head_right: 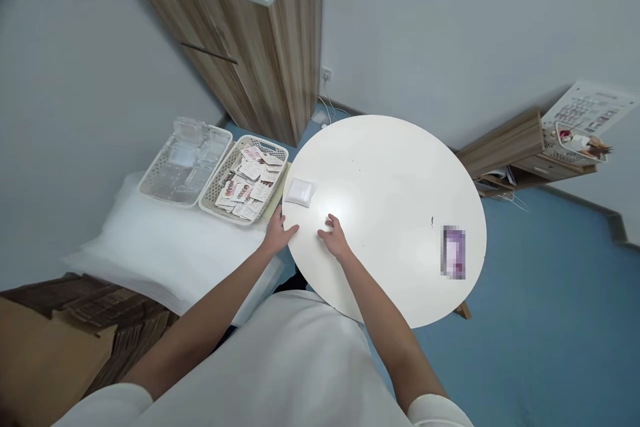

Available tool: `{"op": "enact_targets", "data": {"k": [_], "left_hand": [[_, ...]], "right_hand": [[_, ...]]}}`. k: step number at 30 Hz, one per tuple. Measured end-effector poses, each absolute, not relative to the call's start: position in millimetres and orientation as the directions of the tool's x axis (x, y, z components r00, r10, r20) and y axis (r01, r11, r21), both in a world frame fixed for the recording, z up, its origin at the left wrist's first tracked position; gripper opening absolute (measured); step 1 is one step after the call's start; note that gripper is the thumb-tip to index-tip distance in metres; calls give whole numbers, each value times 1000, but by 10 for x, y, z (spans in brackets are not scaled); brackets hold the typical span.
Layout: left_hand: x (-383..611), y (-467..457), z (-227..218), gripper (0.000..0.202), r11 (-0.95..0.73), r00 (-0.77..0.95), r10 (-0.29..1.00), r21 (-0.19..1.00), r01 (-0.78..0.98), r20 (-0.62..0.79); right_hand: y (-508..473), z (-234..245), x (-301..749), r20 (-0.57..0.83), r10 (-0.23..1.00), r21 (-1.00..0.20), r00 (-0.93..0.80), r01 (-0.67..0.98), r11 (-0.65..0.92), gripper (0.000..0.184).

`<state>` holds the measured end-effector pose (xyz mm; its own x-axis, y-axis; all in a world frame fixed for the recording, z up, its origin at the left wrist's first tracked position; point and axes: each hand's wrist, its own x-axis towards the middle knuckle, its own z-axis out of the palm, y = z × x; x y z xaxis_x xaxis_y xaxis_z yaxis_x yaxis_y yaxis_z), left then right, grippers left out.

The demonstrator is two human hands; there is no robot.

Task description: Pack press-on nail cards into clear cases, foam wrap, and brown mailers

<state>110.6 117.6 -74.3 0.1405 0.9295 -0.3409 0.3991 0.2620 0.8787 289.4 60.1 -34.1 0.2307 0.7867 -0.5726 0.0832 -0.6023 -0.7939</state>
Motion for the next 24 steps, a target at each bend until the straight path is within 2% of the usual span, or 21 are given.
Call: {"op": "enact_targets", "data": {"k": [8, 11, 13, 17, 21, 24], "left_hand": [[1122, 297, -544, 87, 430, 87, 878, 856, 287, -470], [1027, -37, -417, 78, 445, 62, 874, 844, 299, -483], [883, -218, -304, 69, 424, 112, 864, 828, 366, -492], [440, -507, -100, 56, 305, 159, 869, 762, 571, -468], [-49, -724, 24, 55, 289, 29, 908, 677, 677, -417], [-426, -840, 132, 49, 281, -93, 949, 674, 684, -301]], "right_hand": [[-22, -263, 3000, -575, 813, -810, 89, 77, -582, 52], [-101, -325, 2909, -567, 824, -815, -2, 146, -560, 44], [-103, -383, 2785, -545, 834, -829, -80, 195, -524, 41], [-39, -429, 2449, -463, 847, -872, -262, 306, -382, 36], [66, -324, 2058, -376, 835, -886, -401, 420, -197, 35], [151, -191, 1651, -314, 810, -876, -496, 480, -45, 34]]}}
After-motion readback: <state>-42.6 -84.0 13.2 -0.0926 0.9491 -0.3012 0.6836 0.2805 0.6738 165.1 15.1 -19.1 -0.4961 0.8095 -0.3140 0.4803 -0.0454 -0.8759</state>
